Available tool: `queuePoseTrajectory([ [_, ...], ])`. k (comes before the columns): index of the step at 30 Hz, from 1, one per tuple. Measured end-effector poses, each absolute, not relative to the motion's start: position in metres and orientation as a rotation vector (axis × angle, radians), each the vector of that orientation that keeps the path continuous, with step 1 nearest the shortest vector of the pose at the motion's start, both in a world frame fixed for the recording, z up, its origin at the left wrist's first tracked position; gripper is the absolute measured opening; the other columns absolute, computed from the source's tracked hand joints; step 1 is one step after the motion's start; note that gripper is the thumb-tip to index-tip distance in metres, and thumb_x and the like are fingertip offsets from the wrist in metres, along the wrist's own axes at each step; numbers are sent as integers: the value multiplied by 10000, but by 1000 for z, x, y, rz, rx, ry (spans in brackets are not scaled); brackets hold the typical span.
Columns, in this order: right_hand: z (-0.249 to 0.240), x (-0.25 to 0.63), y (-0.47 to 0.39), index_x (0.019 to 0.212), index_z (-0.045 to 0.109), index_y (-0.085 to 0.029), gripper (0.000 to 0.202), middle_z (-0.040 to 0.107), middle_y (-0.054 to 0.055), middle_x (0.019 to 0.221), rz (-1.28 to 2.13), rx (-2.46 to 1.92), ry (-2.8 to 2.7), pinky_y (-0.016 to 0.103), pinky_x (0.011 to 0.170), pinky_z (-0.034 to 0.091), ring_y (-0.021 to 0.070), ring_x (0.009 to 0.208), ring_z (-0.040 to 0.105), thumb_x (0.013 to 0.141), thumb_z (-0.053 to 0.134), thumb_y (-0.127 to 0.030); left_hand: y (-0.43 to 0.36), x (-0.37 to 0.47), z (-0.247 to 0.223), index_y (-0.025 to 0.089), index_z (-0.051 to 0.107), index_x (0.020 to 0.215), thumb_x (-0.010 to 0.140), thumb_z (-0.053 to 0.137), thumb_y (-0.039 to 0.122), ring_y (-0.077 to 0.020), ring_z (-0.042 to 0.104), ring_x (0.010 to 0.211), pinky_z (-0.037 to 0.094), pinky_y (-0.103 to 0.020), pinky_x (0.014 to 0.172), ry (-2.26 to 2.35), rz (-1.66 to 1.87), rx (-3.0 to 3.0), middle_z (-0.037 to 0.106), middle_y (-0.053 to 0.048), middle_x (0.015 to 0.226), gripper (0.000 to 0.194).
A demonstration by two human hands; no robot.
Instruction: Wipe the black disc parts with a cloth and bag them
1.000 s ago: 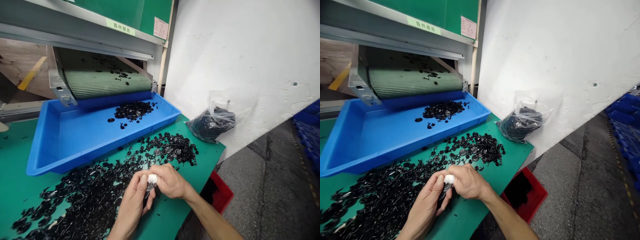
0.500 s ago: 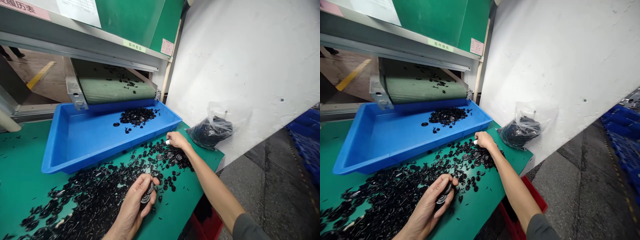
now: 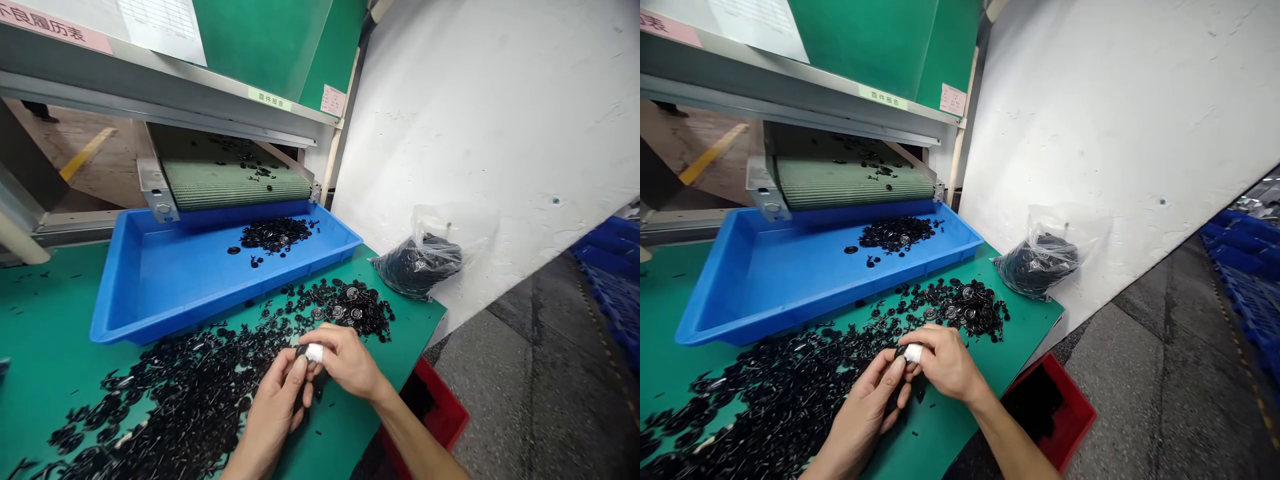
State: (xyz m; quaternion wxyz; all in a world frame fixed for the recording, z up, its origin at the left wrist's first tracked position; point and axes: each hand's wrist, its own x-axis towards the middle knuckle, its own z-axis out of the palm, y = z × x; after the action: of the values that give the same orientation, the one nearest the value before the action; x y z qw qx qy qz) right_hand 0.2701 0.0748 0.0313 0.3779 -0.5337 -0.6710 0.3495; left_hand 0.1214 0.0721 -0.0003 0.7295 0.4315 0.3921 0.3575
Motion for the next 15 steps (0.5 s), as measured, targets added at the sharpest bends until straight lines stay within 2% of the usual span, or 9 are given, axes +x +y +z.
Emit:
queuePoseTrajectory([
  [4, 52, 281, 65, 940, 695, -212, 295, 662, 0, 844, 706, -1391, -1984, 242, 728, 463, 135, 762, 597, 798, 493, -50, 72, 119, -3, 201, 542, 755, 826, 548, 626, -55, 255, 366, 166, -159, 361, 866, 703, 1090, 471, 70, 465, 431],
  [7, 61, 292, 67, 975, 649, -207, 319, 651, -6, 843, 811, -1381, -2152, 220, 673, 451, 131, 729, 586, 748, 502, -39, 72, 117, -2, 205, 543, 701, 847, 522, 618, -82, 296, 398, 191, -181, 378, 870, 660, 1166, 482, 51, 474, 439],
  [10, 60, 297, 68, 894, 620, -196, 259, 619, -23, 750, 917, -1394, -2174, 194, 588, 422, 121, 659, 573, 714, 511, -44, 72, 115, 0, 204, 529, 663, 860, 530, 589, -102, 349, 437, 234, -198, 413, 860, 633, 1242, 486, 43, 477, 432],
  [12, 57, 297, 67, 837, 607, -196, 214, 595, -36, 687, 957, -1378, -2138, 190, 557, 401, 112, 612, 556, 720, 508, -46, 70, 115, 3, 205, 510, 665, 878, 520, 566, -103, 361, 449, 250, -203, 435, 837, 634, 1254, 479, 49, 485, 420],
  [15, 50, 295, 66, 881, 620, -215, 217, 604, -40, 671, 1076, -1325, -2057, 203, 544, 393, 116, 597, 556, 755, 515, -73, 68, 114, 3, 212, 471, 691, 899, 489, 560, -91, 336, 417, 235, -210, 426, 779, 650, 1182, 454, 66, 489, 406],
])
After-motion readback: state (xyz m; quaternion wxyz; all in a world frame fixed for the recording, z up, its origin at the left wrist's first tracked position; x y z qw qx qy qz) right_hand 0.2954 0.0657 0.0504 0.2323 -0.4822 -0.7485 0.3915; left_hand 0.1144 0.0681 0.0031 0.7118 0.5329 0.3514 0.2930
